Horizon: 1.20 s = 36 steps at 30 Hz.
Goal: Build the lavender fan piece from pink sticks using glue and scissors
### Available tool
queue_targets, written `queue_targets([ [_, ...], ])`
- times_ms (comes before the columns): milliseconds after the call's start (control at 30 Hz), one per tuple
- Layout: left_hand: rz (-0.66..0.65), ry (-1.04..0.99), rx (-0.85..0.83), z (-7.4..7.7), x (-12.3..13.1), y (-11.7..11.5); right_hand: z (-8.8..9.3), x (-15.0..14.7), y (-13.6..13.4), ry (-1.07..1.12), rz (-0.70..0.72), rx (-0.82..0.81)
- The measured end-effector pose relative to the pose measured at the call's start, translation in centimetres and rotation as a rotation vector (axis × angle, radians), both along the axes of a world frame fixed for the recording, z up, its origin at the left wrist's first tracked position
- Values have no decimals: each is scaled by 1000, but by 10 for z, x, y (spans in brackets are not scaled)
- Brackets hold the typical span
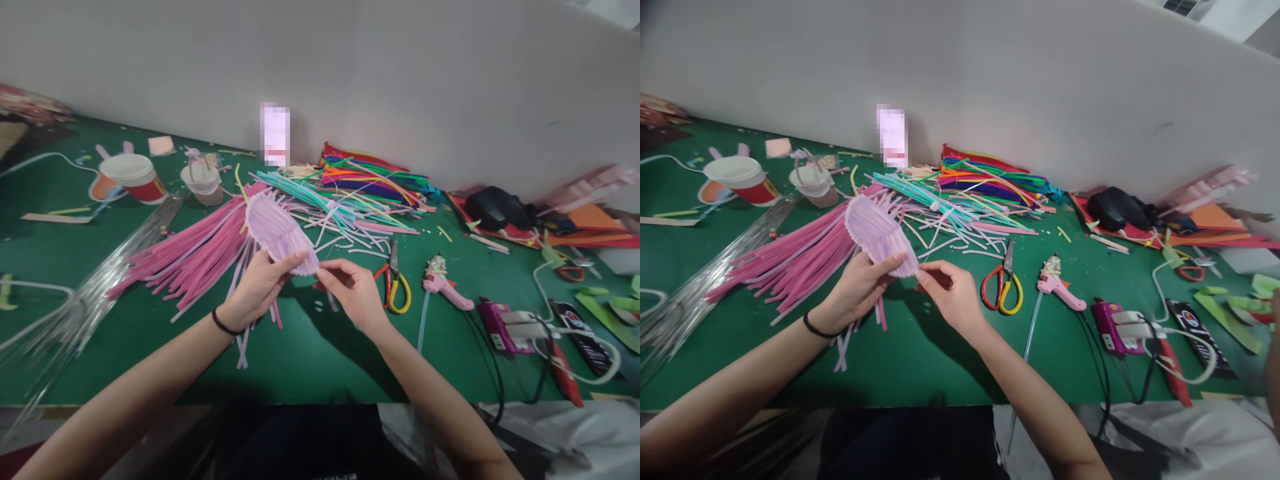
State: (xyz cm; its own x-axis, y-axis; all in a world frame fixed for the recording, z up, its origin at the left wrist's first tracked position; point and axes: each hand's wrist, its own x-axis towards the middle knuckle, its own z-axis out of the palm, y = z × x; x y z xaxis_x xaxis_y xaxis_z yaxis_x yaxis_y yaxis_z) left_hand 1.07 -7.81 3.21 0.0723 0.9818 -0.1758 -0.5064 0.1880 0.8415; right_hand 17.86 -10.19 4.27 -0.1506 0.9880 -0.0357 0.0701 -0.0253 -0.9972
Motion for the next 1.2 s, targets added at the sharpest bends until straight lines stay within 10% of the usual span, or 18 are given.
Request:
queue_targets([
  [267, 19, 90, 89, 4, 1, -2, 1, 1, -1, -19, -1, -70],
  [633, 224, 751, 420, 3, -9, -16, -3, -10, 19, 86, 62, -103],
  [833, -114, 659, 735, 11, -23, -2, -6, 5, 42, -175, 31, 339],
  [1200, -499, 452, 385, 20, -38, 38, 11, 44, 78, -549, -17, 1165],
])
